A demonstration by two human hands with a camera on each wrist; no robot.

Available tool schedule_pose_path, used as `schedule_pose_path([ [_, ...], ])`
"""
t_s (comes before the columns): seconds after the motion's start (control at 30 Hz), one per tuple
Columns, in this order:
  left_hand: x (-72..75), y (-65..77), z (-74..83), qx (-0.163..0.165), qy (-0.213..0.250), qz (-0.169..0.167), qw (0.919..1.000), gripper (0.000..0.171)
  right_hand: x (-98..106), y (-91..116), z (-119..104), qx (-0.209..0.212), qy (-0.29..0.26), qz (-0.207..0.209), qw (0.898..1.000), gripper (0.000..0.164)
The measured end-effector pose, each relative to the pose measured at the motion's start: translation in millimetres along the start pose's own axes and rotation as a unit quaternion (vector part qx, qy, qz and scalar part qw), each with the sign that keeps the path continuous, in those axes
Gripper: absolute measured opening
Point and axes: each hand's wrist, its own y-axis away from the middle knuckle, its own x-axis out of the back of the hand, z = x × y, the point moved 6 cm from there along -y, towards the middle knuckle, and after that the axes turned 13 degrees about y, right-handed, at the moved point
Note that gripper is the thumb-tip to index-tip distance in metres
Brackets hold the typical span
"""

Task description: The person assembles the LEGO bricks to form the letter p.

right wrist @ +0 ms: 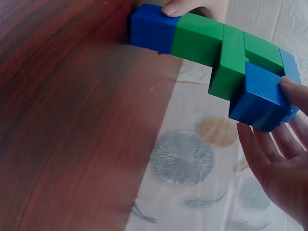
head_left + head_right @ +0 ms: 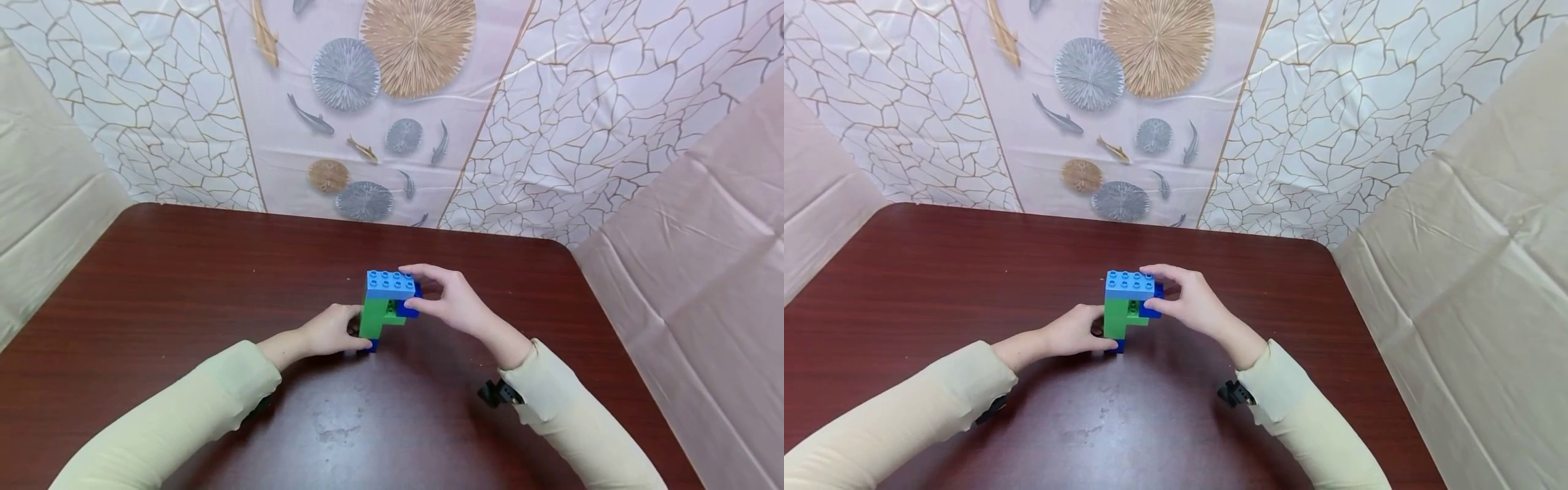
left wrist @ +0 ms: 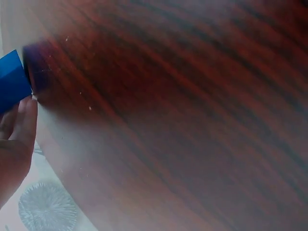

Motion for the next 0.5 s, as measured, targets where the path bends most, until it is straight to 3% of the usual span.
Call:
schedule_pose_path([
  [0.13, -1.0, 0.5, -3.1, 0.016, 0.001, 0.012, 0.9998, 0.042, 1.4, -6.4, 11.6, -0.044, -0.009, 0.034, 0.998, 0.047],
  [0.3, -2.2, 2.2, -1.4, 0.02, -0.016, 0.021, 0.9994, 0.039, 1.3, -13.3, 22.7, -0.067, -0.018, 0.06, 0.996, 0.046],
  [0.4, -2.1, 2.8, -1.5, 0.025, -0.009, 0.031, 0.9992, 0.05, 0.4, -16.4, 28.0, -0.076, -0.013, 0.06, 0.995, 0.048],
  [0.5, -3.8, 3.0, -2.9, 0.026, -0.001, 0.035, 0.999, 0.077, -0.7, -20.2, 33.6, -0.083, -0.003, 0.06, 0.995, 0.049],
])
